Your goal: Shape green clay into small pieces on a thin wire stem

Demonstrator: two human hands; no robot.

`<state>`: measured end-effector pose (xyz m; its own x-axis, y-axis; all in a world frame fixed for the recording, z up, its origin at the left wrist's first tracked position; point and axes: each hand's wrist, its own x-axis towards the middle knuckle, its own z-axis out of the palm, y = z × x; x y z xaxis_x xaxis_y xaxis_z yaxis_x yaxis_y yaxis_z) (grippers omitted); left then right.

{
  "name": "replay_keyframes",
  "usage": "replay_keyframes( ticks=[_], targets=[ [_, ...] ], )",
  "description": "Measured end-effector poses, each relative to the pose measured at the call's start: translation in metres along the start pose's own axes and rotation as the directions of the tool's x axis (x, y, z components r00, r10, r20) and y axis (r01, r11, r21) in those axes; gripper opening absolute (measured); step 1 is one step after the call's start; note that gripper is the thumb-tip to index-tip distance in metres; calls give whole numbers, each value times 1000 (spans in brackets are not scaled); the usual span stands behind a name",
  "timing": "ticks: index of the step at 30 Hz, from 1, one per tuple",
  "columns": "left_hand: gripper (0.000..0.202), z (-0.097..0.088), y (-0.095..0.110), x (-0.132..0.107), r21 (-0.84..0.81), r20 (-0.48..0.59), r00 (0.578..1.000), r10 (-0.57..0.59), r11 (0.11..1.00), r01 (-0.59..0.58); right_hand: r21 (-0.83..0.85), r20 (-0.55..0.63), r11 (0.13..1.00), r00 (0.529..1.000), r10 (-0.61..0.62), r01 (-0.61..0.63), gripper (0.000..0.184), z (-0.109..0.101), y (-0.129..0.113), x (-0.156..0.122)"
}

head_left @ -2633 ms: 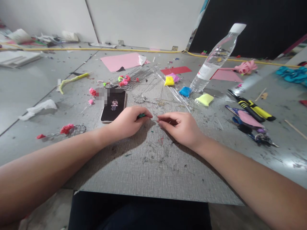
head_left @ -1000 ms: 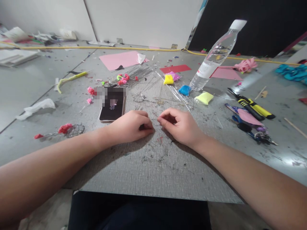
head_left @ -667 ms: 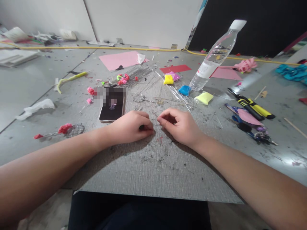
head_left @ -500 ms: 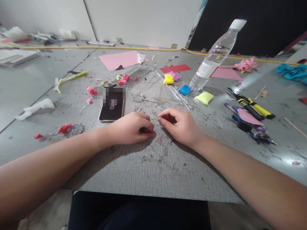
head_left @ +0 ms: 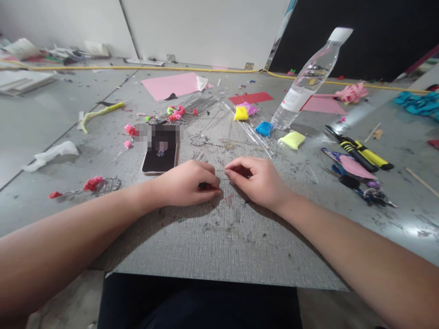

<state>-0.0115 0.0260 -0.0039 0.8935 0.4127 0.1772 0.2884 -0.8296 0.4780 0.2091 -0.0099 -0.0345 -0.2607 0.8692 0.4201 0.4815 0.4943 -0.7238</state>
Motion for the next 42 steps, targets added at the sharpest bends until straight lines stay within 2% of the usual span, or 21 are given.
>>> replay_keyframes(
  ticks=[4, 14, 20, 24, 28, 33, 36, 42],
  targets=[
    [19, -1, 1, 0, -14, 0, 1000, -2, 1000, 2, 22, -15, 1000, 1000, 7, -7, 9, 0, 0, 0],
    [18, -1, 1, 1, 15, -96, 989, -115, 993, 117, 92, -52, 995, 997, 51, -46, 7, 1, 2, -1],
    [19, 0, 0, 1, 10, -154, 978, -143, 989, 146, 127, -56, 988, 993, 101, -93, 17, 1, 0, -1],
    [19, -1, 3, 2, -102, -218, 954, -206, 977, 187, 158, -28, 981, 992, 120, -114, 29, -1, -2, -1],
    [22, -2, 7, 3, -209, -226, 934, -276, 950, 230, 169, 2, 984, 999, 54, -54, 26, -2, -6, -3],
    [25, -1, 10, 3, -239, -193, 930, -312, 934, 264, 64, 0, 992, 994, -108, 108, 11, 0, -19, -8],
    [27, -1, 11, 3, -235, -188, 932, -308, 936, 262, 24, -1, 980, 981, -195, 195, 12, 2, -24, -9],
    [27, -1, 11, 3, -245, -179, 926, -333, 926, 286, -3, -54, 979, 978, -203, 203, 12, 2, -22, -9]
  ],
)
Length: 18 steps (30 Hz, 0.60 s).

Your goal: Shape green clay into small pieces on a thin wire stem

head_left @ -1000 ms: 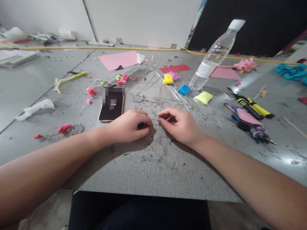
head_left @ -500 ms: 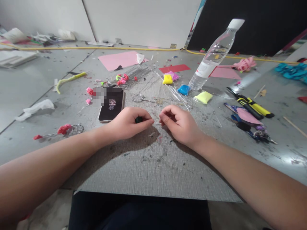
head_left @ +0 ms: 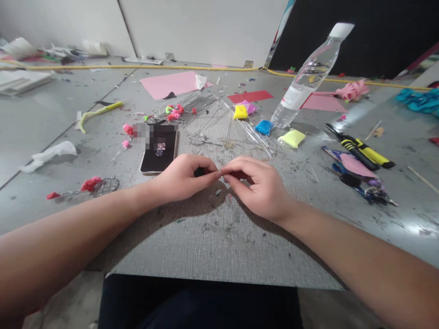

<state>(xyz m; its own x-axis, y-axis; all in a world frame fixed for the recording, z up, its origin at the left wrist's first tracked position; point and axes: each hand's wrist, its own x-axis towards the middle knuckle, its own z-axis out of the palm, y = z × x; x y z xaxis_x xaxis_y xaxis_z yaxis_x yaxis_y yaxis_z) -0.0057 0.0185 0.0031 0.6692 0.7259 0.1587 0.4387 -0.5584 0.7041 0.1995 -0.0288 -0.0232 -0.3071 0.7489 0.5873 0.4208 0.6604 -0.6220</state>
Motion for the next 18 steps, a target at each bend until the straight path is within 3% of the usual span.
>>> replay_keyframes(
  ticks=[5, 18],
  targets=[
    [24, 0, -2, 0, -8, 13, 1000, 22, 1000, -22, -45, -21, 999, 1000, 21, -22, 5, -1, 0, 0],
    [23, 2, -6, 1, 15, 16, 999, 39, 999, -40, -76, -84, 996, 995, -45, 38, 12, -1, 1, -1]
  ],
)
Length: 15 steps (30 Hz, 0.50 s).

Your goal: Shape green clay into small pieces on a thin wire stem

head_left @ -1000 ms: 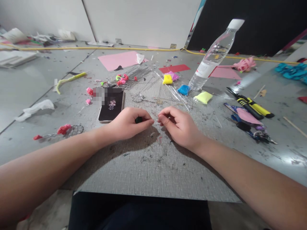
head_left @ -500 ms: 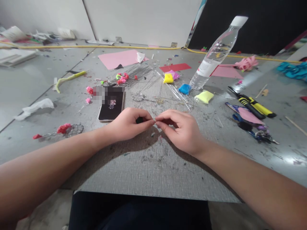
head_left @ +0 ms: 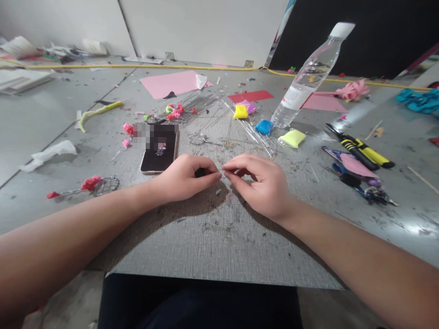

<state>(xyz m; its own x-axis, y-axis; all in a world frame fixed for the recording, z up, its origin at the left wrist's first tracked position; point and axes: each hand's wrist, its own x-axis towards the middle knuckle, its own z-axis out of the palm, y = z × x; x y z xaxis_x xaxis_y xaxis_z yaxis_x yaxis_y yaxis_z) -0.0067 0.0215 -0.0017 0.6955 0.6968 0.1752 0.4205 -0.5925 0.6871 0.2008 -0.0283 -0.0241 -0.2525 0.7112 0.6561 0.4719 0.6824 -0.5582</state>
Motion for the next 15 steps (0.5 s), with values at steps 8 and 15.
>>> replay_keyframes(
  ticks=[8, 15],
  targets=[
    [25, 0, 0, 0, 11, 4, 1000, 3, 1000, -3, 14, 19, 1000, 1000, 2, -2, 7, -2, -1, 1],
    [25, 0, 1, 0, 38, -2, 1000, 8, 999, -8, 26, 30, 999, 999, -31, 30, 13, 0, -1, 0]
  ],
)
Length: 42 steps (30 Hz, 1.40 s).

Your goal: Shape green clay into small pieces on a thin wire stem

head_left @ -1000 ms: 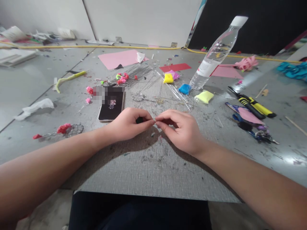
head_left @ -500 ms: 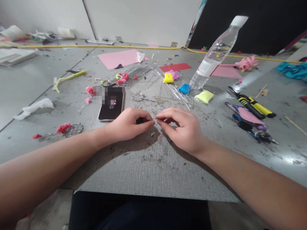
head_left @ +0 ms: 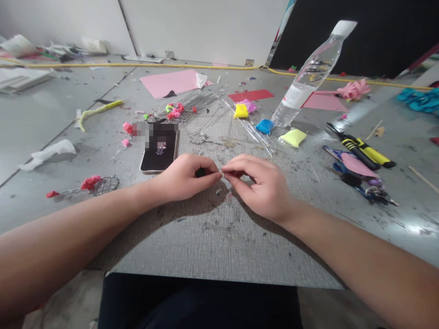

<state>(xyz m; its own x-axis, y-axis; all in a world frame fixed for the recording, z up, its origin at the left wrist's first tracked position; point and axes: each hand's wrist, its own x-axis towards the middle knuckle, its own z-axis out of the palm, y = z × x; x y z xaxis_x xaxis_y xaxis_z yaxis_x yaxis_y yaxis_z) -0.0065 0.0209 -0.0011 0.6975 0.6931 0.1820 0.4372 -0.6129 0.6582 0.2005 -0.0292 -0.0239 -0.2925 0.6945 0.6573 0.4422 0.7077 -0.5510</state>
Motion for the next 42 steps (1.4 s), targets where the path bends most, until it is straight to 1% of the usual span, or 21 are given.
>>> replay_keyframes(
  ticks=[4, 6, 9, 11, 14, 17, 20, 23, 27, 31, 34, 37, 42],
  targets=[
    [26, 0, 0, 0, 1, 1, 1000, 13, 1000, -13, 13, 26, 1000, 1000, -8, 8, 10, -1, -1, 1],
    [25, 0, -1, 0, -7, 8, 1000, 18, 1000, -18, 10, 34, 1000, 999, 10, -11, 8, -2, -1, 2],
    [23, 1, -1, 0, -8, 10, 1000, 17, 1000, -17, 1, 46, 999, 998, 44, -44, 13, -3, -3, 1],
    [24, 1, -2, 0, -4, 5, 1000, 19, 1000, -19, 4, 54, 999, 997, 50, -50, 13, -3, -3, 1],
    [25, 2, -3, 0, -7, -3, 1000, 14, 1000, -14, -8, 31, 999, 999, 44, -44, 10, -2, -3, 0],
    [27, 2, -3, 0, -7, -2, 1000, 17, 1000, -17, -25, 8, 999, 1000, 27, -27, 11, -1, -3, 0],
    [27, 2, -3, 0, -3, 0, 1000, 27, 1000, -27, -7, 11, 1000, 1000, 14, -14, 11, -1, -3, 0],
    [28, 1, -3, 0, 4, -2, 1000, 31, 1000, -31, 7, 15, 1000, 1000, 26, -26, 12, -2, -5, 0],
    [25, 1, -4, 0, -1, 7, 1000, 26, 1000, -26, 10, -5, 999, 999, 33, -33, 7, -3, -5, 0],
    [23, 0, -2, 0, -23, 17, 1000, 24, 999, -23, 51, 26, 999, 1000, 11, -13, 9, -2, -4, 0],
    [24, 0, 2, -1, -65, 16, 998, 67, 996, -65, 85, 57, 996, 998, -15, 11, 8, -2, -2, -1],
    [25, 1, 6, -3, -60, 14, 994, 106, 993, -105, 116, 76, 992, 995, -68, 59, 2, -1, -1, -2],
    [23, 2, 7, -4, -72, 16, 998, 65, 995, -63, 135, 95, 987, 991, -97, 84, 1, -1, -1, -1]
  ],
)
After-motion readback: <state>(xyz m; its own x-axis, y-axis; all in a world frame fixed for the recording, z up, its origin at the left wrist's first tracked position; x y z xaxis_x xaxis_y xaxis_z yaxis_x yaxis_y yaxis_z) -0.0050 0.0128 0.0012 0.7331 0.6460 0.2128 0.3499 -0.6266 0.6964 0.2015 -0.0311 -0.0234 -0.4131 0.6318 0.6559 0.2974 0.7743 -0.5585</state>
